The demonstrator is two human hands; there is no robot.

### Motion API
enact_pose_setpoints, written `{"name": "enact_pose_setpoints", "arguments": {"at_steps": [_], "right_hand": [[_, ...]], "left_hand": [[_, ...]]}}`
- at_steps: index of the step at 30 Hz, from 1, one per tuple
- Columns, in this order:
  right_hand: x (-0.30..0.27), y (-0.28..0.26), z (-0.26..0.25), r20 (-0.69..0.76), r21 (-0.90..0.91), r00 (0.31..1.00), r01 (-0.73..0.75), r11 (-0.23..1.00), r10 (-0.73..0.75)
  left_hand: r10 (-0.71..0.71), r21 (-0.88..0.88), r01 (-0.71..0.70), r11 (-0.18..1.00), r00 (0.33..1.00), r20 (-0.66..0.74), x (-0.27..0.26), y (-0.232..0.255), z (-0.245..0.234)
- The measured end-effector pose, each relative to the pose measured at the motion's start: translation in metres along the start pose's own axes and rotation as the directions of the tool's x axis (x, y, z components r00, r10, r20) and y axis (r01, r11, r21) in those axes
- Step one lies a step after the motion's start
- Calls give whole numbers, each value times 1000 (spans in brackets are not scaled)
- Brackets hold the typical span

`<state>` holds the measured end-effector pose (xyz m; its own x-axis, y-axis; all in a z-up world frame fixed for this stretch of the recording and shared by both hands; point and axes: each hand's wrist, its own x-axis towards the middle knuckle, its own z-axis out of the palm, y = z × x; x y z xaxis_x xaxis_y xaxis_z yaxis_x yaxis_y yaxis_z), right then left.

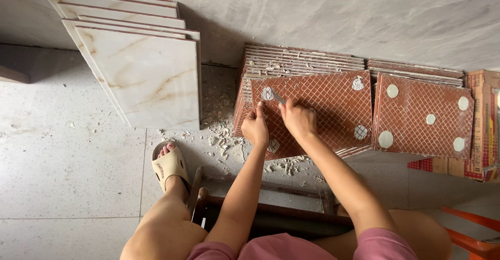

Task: The person scrapes dried adhesive residue from the back of square ceramic tiles using a utility knife. They work on one tile at a time, scraping the white spots and then placing the tile aside.

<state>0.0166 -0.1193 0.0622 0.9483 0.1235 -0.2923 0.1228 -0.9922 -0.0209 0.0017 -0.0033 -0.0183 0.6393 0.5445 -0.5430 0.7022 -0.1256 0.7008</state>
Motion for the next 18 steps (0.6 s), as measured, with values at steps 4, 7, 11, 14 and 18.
{"name": "enact_pose_setpoints", "arguments": {"at_steps": [4,7,11,14,18], "right_hand": [[-2,8,-1,-4,24,1000,19,1000,-19],[-4,10,-2,62,-10,998,23,1000,-22],[1,-1,1,35,-1,999,-8,1000,8],[0,0,-1,72,13,997,6,1000,-7],[-2,13,-14,86,-22,996,36,999,-34]], "left_hand": [[28,-57,-29,998,999,-22,-9,11,-11],[14,-59,-15,998,1000,-19,-15,17,-15],[32,-48,-34,998,999,-39,-11,15,-16],[18,-44,-19,999,1000,-13,-10,9,-11],[-13,-54,13,998,1000,11,-4,6,-5]]}}
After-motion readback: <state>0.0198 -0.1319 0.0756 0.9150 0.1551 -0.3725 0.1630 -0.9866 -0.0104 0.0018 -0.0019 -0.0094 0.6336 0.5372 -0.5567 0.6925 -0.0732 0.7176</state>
